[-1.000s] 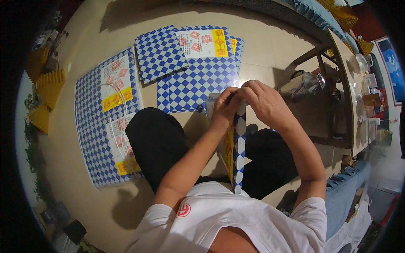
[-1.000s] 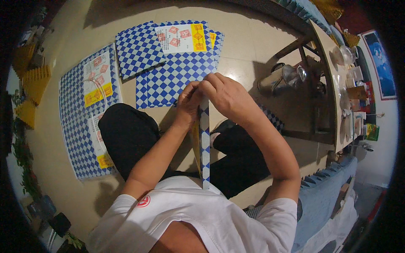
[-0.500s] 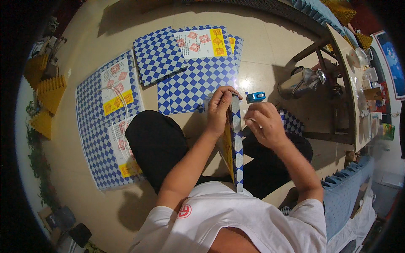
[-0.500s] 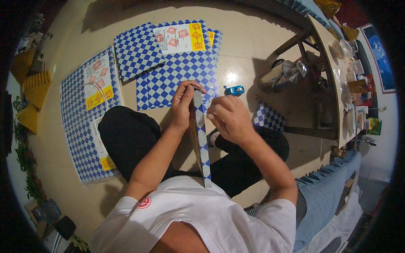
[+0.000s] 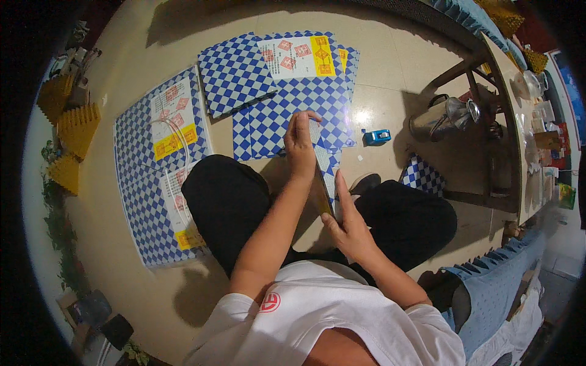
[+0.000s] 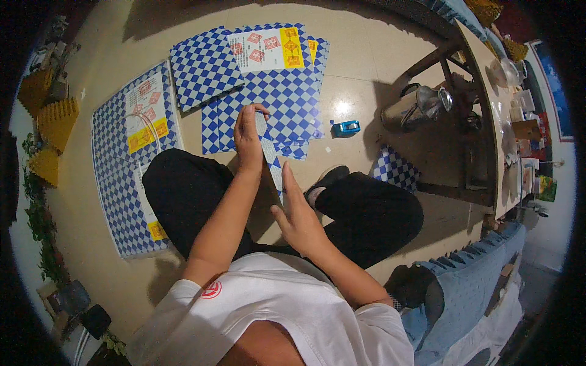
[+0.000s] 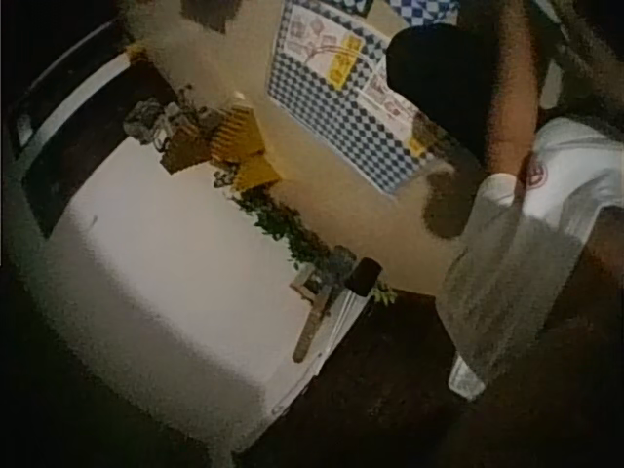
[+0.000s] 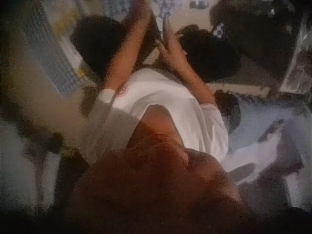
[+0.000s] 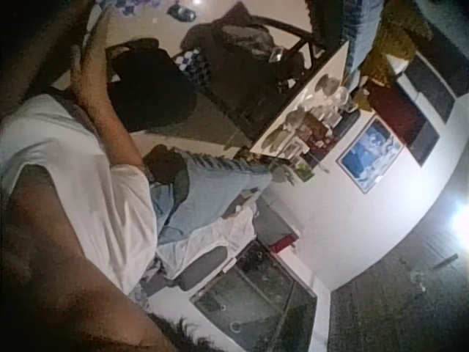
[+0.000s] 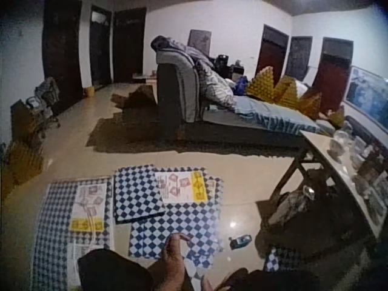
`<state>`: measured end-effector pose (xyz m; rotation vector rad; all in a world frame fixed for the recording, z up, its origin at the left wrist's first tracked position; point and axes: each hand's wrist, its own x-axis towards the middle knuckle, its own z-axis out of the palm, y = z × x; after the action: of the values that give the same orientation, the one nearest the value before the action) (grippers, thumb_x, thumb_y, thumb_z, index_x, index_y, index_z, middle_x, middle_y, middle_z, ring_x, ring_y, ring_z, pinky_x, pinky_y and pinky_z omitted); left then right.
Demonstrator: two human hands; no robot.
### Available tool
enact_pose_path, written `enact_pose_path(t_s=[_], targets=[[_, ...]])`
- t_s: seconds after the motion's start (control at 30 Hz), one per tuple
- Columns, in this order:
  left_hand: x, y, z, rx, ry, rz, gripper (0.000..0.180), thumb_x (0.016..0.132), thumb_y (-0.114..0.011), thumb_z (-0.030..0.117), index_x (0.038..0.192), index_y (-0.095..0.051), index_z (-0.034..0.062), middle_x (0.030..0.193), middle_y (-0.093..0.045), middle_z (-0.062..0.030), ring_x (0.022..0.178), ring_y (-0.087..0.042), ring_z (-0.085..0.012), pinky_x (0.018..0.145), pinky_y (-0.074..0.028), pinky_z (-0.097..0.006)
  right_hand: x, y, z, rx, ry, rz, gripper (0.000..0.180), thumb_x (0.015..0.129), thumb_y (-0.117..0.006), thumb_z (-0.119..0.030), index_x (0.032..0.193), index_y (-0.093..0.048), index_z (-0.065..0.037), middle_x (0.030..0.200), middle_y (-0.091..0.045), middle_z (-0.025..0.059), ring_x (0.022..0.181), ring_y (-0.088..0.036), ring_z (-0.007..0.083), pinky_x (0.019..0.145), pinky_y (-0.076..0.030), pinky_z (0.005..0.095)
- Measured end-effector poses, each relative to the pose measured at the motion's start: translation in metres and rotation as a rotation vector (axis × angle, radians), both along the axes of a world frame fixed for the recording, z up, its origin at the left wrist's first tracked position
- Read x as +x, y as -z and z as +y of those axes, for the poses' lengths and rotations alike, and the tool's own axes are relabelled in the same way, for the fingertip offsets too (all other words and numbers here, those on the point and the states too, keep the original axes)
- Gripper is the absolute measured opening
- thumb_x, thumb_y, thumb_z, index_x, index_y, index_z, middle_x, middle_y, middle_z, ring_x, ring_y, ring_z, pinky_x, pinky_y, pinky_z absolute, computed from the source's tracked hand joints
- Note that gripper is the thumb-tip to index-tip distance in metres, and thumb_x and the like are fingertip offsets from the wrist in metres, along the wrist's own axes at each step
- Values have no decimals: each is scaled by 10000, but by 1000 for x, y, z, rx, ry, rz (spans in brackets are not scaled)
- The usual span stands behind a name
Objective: The person sits on the floor and assembles flat, checkered-patterned packages. They fold the cardboard along pre-scored lines and secure the edges with adhesive tape. The person handles multiple packages one at a time, stacking the finished items.
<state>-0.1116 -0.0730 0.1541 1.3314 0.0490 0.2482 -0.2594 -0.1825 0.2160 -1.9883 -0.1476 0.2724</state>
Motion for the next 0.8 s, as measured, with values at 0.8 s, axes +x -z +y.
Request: enact_pose_path(t_s=[0.8], targets=[[-3,35,1,-265,93,43,334,1008,-376,194,1200,-585,17,1133,-635,-118,1050,-583,-197,974,-421,-315,17,3,8,-220,-41,-85,646,995,-470,-55,1573,-183,-74,1576,-237,291,1420,-339,433,1104,-372,403]])
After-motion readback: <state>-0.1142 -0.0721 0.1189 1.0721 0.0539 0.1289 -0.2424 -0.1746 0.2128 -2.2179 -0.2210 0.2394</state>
